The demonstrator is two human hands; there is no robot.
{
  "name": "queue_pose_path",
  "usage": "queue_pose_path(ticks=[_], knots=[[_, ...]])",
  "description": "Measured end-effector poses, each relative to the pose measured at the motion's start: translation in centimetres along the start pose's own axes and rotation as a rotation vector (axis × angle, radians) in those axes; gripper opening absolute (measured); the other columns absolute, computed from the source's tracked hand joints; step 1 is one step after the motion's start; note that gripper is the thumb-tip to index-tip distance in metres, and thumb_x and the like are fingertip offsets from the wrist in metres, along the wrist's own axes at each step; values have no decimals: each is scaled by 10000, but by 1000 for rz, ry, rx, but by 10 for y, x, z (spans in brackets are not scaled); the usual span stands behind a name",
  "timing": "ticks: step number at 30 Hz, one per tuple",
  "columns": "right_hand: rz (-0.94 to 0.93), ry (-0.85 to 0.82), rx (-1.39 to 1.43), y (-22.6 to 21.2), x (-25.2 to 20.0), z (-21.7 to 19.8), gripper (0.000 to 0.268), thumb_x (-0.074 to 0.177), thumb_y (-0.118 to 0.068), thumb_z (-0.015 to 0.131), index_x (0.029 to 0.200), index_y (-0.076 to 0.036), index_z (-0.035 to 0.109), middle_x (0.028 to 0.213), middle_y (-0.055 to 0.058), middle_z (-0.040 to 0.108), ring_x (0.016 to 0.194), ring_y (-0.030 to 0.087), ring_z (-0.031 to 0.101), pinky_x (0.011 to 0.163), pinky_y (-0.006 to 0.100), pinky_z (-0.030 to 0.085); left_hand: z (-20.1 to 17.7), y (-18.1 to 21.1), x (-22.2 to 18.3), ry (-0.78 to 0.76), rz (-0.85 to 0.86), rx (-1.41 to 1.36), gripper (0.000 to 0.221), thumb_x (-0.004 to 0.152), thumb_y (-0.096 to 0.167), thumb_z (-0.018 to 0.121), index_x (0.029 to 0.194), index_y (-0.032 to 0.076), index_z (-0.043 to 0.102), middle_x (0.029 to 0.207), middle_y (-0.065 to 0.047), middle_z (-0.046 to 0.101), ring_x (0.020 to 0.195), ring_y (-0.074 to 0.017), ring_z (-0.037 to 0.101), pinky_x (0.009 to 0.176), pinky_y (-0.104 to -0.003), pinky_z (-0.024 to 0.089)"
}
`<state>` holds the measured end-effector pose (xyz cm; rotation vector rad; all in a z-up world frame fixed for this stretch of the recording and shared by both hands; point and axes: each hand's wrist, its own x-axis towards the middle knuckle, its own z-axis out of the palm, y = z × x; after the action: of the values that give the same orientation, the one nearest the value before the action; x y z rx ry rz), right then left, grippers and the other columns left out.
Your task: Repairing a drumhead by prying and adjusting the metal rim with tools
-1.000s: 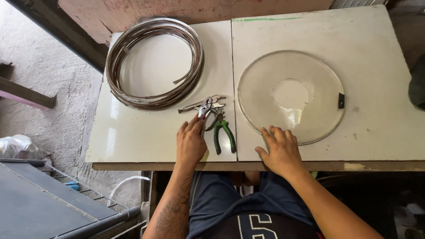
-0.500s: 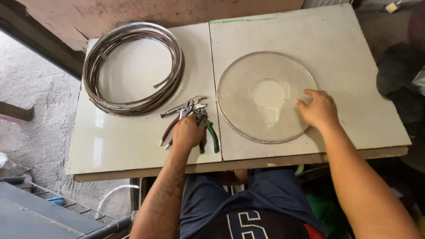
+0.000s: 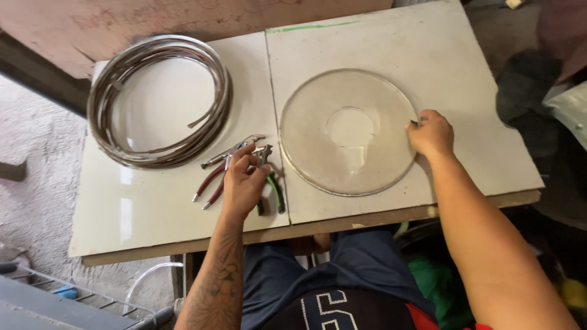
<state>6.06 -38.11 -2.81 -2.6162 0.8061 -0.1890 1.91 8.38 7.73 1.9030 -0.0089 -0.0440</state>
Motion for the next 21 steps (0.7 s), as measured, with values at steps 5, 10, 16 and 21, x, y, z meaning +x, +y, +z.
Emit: queue_pose_path(ticks=[5, 10, 16, 21], knots=[[51, -13, 104, -14, -4, -18, 498, 900, -330, 758, 1281, -15, 697, 1097, 183, 763, 1118, 414, 687, 938, 519, 537, 42, -52, 29, -70, -307, -531, 116, 893, 181, 621, 883, 68, 644, 1179, -102, 636, 1079, -223, 601, 912, -376, 524], [106, -6, 186, -9, 16, -11, 471, 888, -395, 774, 1223, -68, 729, 1102, 166, 755, 1103, 393, 688, 889, 501, 571, 53, -16, 29, -16, -498, -710, 115, 869, 116, 648, 782, 46, 623, 672, -36, 469, 645, -170, 520, 666, -366, 599], [213, -100, 507, -9, 13, -13, 396, 936, -439, 729, 1081, -73, 771, 941, 153, 750, 915, 318, 733, 764, 469, 596, 55, -65, 53, 10, -516, -724, 88, 831, 123, 680, 799, 43, 659, 659, -69, 541, 624, -185, 608, 639, -444, 638], [389, -206, 1115, 7, 11, -34, 248, 925, -331, 773, 1035, -112, 739, 815, 55, 650, 703, 205, 722, 637, 339, 634, 36, -52, 43, -136, -540, -824, 152, 915, 199, 576, 777, 135, 582, 863, -38, 708, 882, -198, 712, 849, -414, 602]])
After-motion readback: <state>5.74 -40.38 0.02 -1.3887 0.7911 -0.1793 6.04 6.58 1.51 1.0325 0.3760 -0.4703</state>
